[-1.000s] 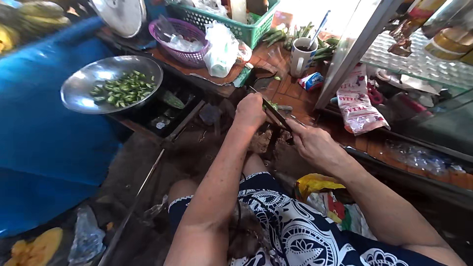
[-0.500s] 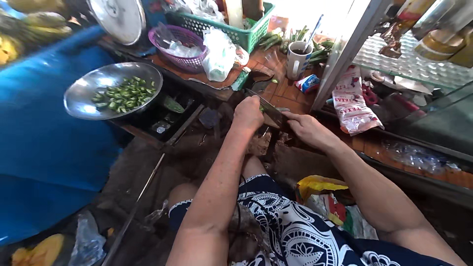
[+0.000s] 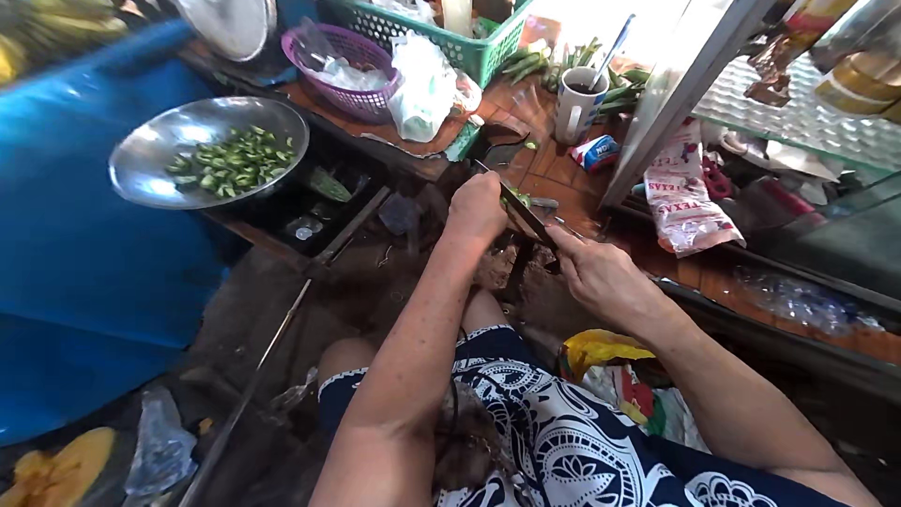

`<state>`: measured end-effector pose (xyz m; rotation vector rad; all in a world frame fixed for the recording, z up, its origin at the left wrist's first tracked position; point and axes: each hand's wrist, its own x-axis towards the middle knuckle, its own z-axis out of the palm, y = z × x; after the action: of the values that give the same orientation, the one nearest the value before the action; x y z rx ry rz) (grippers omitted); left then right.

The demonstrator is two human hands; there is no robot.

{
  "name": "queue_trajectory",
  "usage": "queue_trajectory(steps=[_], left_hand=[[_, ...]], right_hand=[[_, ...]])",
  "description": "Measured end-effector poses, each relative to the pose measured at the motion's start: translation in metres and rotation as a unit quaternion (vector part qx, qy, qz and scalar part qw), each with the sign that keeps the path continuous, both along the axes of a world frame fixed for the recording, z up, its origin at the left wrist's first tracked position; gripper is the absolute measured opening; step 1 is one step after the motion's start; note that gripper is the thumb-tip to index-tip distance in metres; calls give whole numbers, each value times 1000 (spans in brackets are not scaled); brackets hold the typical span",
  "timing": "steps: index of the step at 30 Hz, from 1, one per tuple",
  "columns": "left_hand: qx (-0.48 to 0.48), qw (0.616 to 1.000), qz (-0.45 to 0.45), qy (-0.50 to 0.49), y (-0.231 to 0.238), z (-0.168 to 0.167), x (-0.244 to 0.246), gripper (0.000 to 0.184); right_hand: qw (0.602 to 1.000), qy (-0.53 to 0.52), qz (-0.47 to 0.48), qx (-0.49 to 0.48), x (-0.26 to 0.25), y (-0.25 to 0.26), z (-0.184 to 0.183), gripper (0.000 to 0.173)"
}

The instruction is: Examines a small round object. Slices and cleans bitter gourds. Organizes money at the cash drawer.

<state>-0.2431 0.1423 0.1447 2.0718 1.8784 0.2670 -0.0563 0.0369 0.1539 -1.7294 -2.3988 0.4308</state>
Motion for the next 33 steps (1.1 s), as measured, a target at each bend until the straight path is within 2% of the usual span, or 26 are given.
queue_trajectory(steps=[3,10,18,21,25,33], left_hand=[[-5,1000,-1,2,0,1,-1,31],[-3,1000,2,1,0,1,0,24],[1,998,-7,-64,-4,-8,-10,23],[17,999,-4,-50,-3,-12,-7,25],[16,999,13,-33,-3,-7,2,29],[4,999,10,-33,-4,-4,-1,29]], right_hand=[[999,-29,-1,-13,-6,3,-1,46],[999,-24,8,-44,-14,28,-8,45],[988,125,-15,-89,2,43,-11,43],[992,106,-14,-72,-2,34,-7,42],[998,68,2,-5,1,13,-4,43],[1000,13,6,13,3,-4,0,47]])
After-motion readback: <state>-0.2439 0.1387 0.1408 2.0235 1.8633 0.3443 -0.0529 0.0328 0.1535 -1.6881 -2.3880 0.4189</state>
